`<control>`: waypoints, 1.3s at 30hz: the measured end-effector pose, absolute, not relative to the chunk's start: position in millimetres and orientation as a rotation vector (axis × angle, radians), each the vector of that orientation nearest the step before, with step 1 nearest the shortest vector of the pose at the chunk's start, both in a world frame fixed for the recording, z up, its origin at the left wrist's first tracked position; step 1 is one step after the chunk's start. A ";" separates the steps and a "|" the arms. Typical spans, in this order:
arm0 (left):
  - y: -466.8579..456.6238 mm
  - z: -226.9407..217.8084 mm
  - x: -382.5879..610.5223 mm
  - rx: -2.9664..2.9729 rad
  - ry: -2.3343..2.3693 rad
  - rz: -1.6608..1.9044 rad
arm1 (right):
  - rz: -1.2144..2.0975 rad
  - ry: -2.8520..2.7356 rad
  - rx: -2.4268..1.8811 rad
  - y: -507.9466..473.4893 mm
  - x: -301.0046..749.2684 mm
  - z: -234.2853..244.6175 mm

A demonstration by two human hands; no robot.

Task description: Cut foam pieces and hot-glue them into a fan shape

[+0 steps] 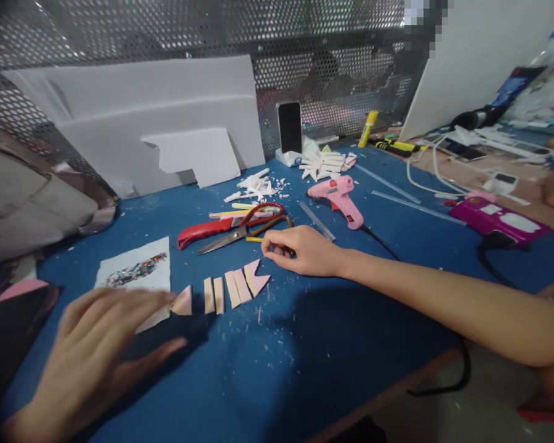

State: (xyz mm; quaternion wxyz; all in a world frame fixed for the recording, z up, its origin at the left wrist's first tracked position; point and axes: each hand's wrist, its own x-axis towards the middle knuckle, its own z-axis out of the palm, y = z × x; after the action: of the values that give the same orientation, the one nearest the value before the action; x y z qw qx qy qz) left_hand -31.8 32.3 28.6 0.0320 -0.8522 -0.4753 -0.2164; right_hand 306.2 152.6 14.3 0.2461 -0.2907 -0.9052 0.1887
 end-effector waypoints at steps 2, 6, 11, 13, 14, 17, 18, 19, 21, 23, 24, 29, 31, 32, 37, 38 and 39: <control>51.2 26.8 -26.1 -2.627 -1.526 -0.640 | 0.492 -2.470 -0.807 152.4 305.6 14.2; 64.7 24.3 -16.1 -2.649 -1.581 -0.597 | 0.406 -2.463 -0.856 152.1 304.1 12.9; 63.0 29.9 2.8 -2.719 -1.522 -0.554 | 0.235 -2.479 -0.901 156.5 307.0 15.0; 62.5 34.1 11.6 -2.754 -1.463 -0.572 | 0.160 -2.518 -0.880 158.3 309.5 20.8; 61.5 36.4 15.9 -2.779 -1.416 -0.588 | 0.122 -2.535 -0.867 158.4 310.5 24.9; 52.2 41.3 27.3 -2.873 -1.206 -0.660 | 0.035 -2.569 -0.812 153.0 310.3 38.2; 46.8 41.8 30.7 -2.902 -1.119 -0.694 | 0.030 -2.594 -0.772 149.4 308.8 42.0; 40.5 41.6 34.0 -2.925 -1.036 -0.730 | 0.036 -2.628 -0.725 145.3 306.6 44.8; 26.8 39.2 40.1 -2.929 -0.867 -0.848 | 0.081 -2.726 -0.633 137.1 300.5 47.3; 14.7 35.5 45.2 -2.893 -0.762 -0.901 | 0.129 -2.809 -0.622 131.4 293.9 45.3; 10.2 33.5 47.1 -2.862 -0.706 -0.904 | 0.153 -2.831 -0.633 130.1 290.9 43.2; 7.1 24.1 48.8 -2.818 -0.565 -0.913 | 0.270 -2.811 -0.721 134.6 284.6 34.1; 11.2 18.8 47.2 -2.808 -0.528 -0.971 | 0.284 -2.795 -0.744 136.5 284.6 35.7; 13.3 15.8 46.4 -2.800 -0.509 -1.008 | 0.282 -2.791 -0.753 136.8 284.6 37.9; 19.3 5.2 44.7 -2.790 -0.454 -1.135 | 0.327 -2.741 -0.736 131.6 284.2 53.9; 19.8 4.8 44.7 -2.795 -0.451 -1.143 | 0.421 -2.700 -0.735 130.0 284.8 56.4; 20.3 4.8 44.7 -2.800 -0.448 -1.148 | 0.562 -2.640 -0.741 128.7 285.8 58.0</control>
State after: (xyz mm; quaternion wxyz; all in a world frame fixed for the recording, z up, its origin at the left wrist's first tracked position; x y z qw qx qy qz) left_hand 44.7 20.3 4.8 0.0414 -0.9146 -0.1462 -0.3748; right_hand 285.8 128.7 58.0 0.1704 -0.2609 -0.9293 0.1980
